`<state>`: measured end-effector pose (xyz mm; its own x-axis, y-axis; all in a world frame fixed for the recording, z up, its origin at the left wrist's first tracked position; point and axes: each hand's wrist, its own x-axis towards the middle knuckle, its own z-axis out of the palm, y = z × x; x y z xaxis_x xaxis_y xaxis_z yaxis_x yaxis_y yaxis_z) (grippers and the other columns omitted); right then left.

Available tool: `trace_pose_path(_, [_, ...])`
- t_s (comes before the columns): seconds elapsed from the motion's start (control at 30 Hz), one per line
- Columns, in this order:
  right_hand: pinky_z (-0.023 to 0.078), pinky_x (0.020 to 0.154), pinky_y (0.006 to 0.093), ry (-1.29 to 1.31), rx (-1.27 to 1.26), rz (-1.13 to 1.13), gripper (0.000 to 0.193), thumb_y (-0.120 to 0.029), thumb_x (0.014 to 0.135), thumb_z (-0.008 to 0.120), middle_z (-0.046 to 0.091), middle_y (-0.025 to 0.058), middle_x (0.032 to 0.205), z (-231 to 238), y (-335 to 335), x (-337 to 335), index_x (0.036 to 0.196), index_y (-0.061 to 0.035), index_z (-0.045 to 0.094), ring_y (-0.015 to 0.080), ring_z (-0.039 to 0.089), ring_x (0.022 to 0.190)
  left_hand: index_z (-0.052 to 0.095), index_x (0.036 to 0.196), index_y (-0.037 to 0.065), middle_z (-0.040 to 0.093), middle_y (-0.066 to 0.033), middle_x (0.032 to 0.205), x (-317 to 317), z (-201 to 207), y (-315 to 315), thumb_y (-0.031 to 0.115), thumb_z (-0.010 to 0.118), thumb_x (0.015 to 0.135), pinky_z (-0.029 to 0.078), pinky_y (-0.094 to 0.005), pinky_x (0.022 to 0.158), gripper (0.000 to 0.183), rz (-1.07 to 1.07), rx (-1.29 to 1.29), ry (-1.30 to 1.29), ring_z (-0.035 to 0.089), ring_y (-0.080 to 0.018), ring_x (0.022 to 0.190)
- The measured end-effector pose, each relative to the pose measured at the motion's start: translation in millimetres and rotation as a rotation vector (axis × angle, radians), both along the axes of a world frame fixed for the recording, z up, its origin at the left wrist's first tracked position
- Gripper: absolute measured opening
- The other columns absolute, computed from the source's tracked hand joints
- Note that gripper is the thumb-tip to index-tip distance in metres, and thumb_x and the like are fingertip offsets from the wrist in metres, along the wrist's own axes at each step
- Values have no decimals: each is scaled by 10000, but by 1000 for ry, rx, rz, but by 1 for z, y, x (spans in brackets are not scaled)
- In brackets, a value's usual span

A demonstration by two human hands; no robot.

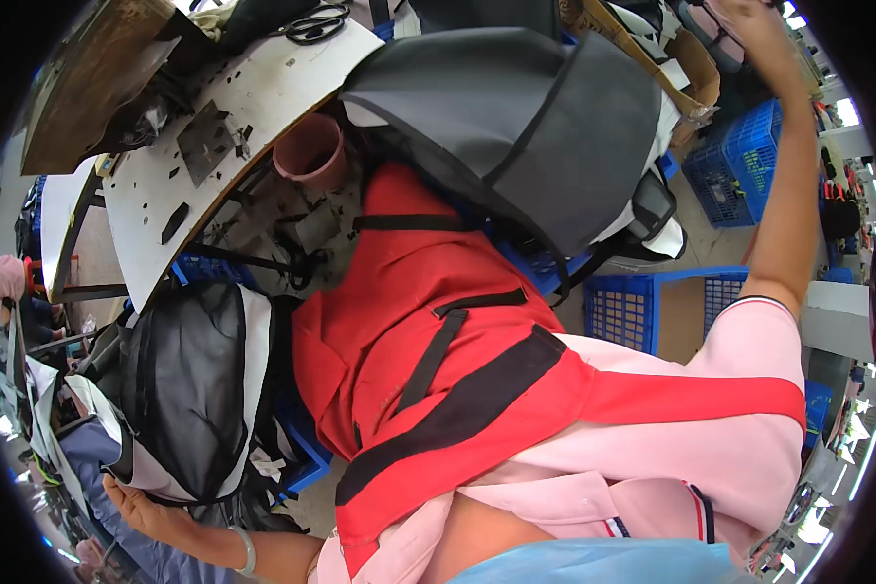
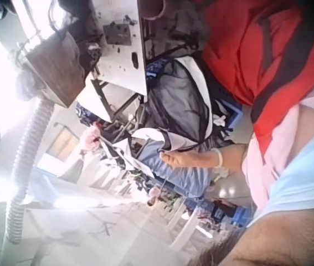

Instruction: The person assembles black and white bags at a workstation, repeatedly picking up bags, inserting white cardboard inserts, and adjusting straps. They use scissors to trim excess material from the bags and place finished items into a blue crate.

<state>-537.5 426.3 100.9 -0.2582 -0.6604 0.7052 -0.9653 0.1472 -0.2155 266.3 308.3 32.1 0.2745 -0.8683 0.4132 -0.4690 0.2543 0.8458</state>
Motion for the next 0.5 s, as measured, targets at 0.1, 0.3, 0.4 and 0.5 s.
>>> trace_pose_path(0.1, [369, 910, 443, 104, 335, 237, 571, -344, 850, 684, 429, 186, 1263, -117, -5, 110, 1352, -195, 458, 378, 422, 1106, 498, 1316, -80, 560, -78, 1257, -22, -19, -14, 164, 486, 1032, 389, -266, 1008, 374, 32, -34, -21, 529, -138, 1120])
trace_pose_path(0.3, [217, 1124, 537, 92, 866, 180, 818, -387, 756, 751, 202, 131, 1567, -326, -47, 103, 1471, -361, 355, 410, 200, 1424, 525, 1320, -46, 565, -100, 1279, -20, -1, 0, 147, 460, 1027, 373, -299, 1047, 357, 284, -69, -79, 529, -179, 1152])
trace_pose_path(0.4, [204, 1136, 560, 11, 979, 97, 852, -420, 739, 774, 128, 113, 1615, -419, -56, 38, 1471, -416, 339, 404, 129, 1466, 572, 1271, -11, 581, -104, 1235, -13, 52, 27, 108, 460, 991, 409, -327, 1007, 324, 475, -339, -519, 552, -210, 1110])
trace_pose_path(0.5, [229, 1126, 565, -66, 1246, -9, 873, -411, 735, 774, 149, 136, 1603, -446, -87, 25, 1482, -409, 321, 414, 113, 1465, 582, 1211, -18, 581, -88, 1162, -24, 84, 61, 101, 494, 968, 411, -308, 950, 285, 567, -451, -501, 542, -188, 1048])
